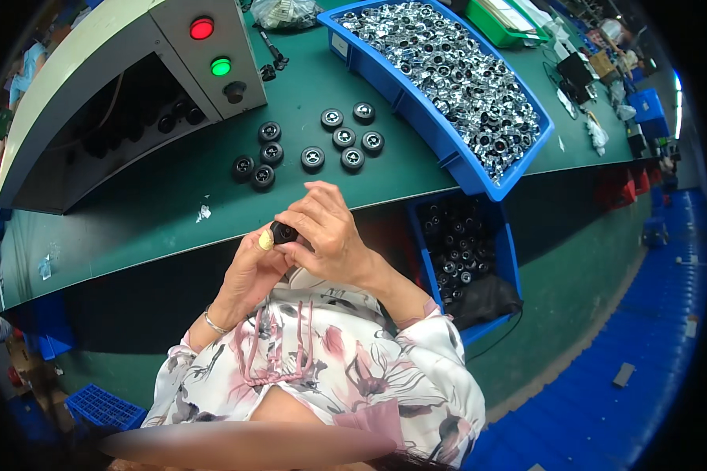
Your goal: Assembling small plastic toy wheels by inserting a metal part into the hub.
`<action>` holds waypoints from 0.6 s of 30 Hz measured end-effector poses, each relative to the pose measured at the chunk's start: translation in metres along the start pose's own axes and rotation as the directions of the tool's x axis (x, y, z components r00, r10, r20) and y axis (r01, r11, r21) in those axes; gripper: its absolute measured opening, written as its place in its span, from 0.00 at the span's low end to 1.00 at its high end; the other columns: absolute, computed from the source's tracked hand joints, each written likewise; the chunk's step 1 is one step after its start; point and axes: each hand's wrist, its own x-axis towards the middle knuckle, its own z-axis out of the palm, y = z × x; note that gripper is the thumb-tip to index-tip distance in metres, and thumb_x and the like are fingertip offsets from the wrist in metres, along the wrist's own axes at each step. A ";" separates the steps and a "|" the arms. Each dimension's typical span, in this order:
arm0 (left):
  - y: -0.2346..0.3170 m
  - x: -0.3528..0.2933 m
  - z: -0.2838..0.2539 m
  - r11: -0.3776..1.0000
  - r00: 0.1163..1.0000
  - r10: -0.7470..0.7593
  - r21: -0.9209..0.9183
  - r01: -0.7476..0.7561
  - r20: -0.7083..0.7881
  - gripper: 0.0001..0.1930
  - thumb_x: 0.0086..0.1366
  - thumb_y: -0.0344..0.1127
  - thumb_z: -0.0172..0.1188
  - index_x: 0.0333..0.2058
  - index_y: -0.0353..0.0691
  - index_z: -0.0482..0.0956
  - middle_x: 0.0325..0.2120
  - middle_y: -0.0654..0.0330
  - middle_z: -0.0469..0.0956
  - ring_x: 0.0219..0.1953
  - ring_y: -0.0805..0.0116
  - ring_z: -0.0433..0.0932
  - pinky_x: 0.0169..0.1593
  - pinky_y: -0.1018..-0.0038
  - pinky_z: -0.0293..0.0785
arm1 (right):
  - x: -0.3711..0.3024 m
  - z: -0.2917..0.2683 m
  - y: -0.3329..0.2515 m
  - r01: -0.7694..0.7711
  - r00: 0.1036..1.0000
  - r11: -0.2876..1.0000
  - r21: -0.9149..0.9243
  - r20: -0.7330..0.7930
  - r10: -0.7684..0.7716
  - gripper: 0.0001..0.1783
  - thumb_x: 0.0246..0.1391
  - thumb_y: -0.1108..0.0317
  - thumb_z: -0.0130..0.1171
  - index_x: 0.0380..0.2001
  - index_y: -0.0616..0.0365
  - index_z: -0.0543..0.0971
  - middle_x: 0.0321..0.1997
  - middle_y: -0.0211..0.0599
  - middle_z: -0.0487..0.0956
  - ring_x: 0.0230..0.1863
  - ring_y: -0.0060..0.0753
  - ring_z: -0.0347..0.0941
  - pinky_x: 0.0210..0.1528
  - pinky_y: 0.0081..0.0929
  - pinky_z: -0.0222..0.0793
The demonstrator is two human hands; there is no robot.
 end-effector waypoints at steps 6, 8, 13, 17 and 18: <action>-0.003 0.000 -0.001 0.997 0.998 0.043 0.058 -0.041 -0.039 0.22 0.70 0.45 0.63 0.54 0.34 0.75 0.44 0.62 0.79 0.44 0.76 0.78 0.49 0.73 0.75 | 0.001 0.004 -0.008 -0.085 0.996 0.996 0.040 -0.011 0.085 0.28 0.36 0.70 0.75 0.47 0.59 0.82 0.42 0.39 0.79 0.43 0.44 0.76 0.60 0.51 0.68; -0.006 -0.001 -0.004 0.997 0.998 0.047 0.066 -0.044 -0.047 0.22 0.70 0.44 0.63 0.54 0.34 0.75 0.44 0.62 0.79 0.44 0.76 0.78 0.49 0.73 0.75 | -0.001 0.004 -0.008 -0.117 0.993 0.991 0.059 -0.015 0.118 0.28 0.37 0.70 0.75 0.47 0.59 0.82 0.41 0.38 0.79 0.43 0.44 0.76 0.60 0.51 0.68; -0.007 0.000 0.000 0.998 0.998 0.057 0.026 -0.056 -0.019 0.23 0.71 0.47 0.62 0.53 0.34 0.76 0.44 0.61 0.80 0.44 0.74 0.79 0.51 0.73 0.76 | -0.004 0.002 -0.003 -0.045 0.999 0.998 0.032 -0.022 0.046 0.30 0.36 0.70 0.76 0.49 0.59 0.81 0.42 0.39 0.78 0.45 0.45 0.75 0.59 0.49 0.68; -0.006 0.002 0.000 0.996 0.995 0.056 0.078 -0.050 -0.082 0.23 0.71 0.48 0.61 0.54 0.34 0.77 0.43 0.61 0.80 0.43 0.73 0.79 0.51 0.73 0.77 | 0.001 -0.001 -0.010 -0.075 0.997 0.997 0.016 -0.006 0.075 0.29 0.38 0.70 0.75 0.48 0.59 0.81 0.42 0.39 0.79 0.45 0.42 0.75 0.56 0.44 0.69; -0.005 0.001 -0.004 0.997 0.998 0.041 0.061 -0.039 -0.043 0.23 0.72 0.48 0.60 0.54 0.34 0.77 0.44 0.60 0.80 0.43 0.73 0.79 0.51 0.73 0.77 | 0.005 -0.005 -0.015 -0.142 0.990 0.984 0.105 0.004 0.142 0.25 0.41 0.71 0.74 0.47 0.60 0.82 0.42 0.39 0.79 0.45 0.41 0.75 0.54 0.40 0.69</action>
